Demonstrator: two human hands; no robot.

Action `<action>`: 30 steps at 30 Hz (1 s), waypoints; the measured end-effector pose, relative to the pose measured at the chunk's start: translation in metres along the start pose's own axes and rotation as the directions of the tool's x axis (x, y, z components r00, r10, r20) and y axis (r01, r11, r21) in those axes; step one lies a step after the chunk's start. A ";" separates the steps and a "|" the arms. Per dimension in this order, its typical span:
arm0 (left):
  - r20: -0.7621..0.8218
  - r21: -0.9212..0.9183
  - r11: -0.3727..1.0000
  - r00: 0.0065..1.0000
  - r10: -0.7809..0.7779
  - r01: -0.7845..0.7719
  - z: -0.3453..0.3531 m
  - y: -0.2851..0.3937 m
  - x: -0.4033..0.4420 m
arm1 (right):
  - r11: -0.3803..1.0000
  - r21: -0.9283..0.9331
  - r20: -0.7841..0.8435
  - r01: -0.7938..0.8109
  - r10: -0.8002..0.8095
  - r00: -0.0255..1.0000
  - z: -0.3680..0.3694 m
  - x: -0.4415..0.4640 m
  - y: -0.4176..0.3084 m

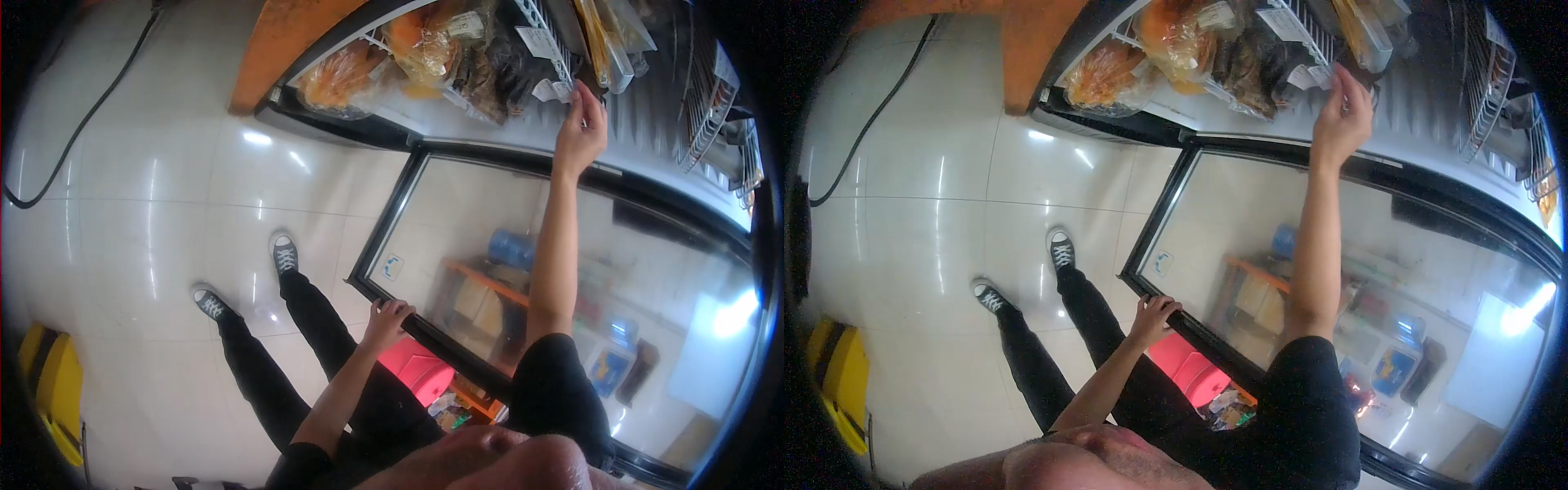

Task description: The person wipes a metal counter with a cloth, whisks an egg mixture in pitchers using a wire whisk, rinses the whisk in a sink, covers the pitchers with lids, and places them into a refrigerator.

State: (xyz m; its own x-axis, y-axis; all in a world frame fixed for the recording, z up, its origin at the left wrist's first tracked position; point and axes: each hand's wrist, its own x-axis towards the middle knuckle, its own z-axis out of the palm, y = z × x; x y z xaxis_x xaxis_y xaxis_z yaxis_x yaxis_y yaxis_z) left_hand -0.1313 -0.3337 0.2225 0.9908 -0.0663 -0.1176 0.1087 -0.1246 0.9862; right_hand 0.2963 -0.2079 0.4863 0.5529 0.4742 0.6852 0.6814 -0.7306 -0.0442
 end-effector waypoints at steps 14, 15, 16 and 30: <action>0.032 0.015 1.000 0.999 -0.018 0.018 0.005 0.000 0.001 | 0.946 0.006 0.439 0.324 -0.293 0.849 -0.035 0.045 0.014; 0.038 0.018 1.000 0.999 -0.020 0.019 0.006 0.000 0.001 | 0.937 0.007 0.447 0.349 -0.315 0.837 -0.036 0.046 0.017; 0.043 0.020 1.000 0.999 -0.023 0.022 0.007 0.000 0.002 | 0.928 0.009 0.456 0.374 -0.336 0.824 -0.036 0.048 0.020; 0.019 0.000 1.000 1.000 0.012 -0.012 0.008 0.001 0.001 | 0.976 0.017 0.125 0.218 -0.219 0.968 0.002 0.004 0.036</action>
State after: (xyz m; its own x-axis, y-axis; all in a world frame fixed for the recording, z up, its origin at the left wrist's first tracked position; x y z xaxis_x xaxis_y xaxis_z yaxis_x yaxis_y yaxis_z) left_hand -0.1307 -0.3413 0.2226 0.9904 -0.0871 -0.1076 0.0964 -0.1236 0.9876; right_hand 0.3240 -0.2317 0.4862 0.4460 0.6802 0.5818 0.7938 -0.6009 0.0940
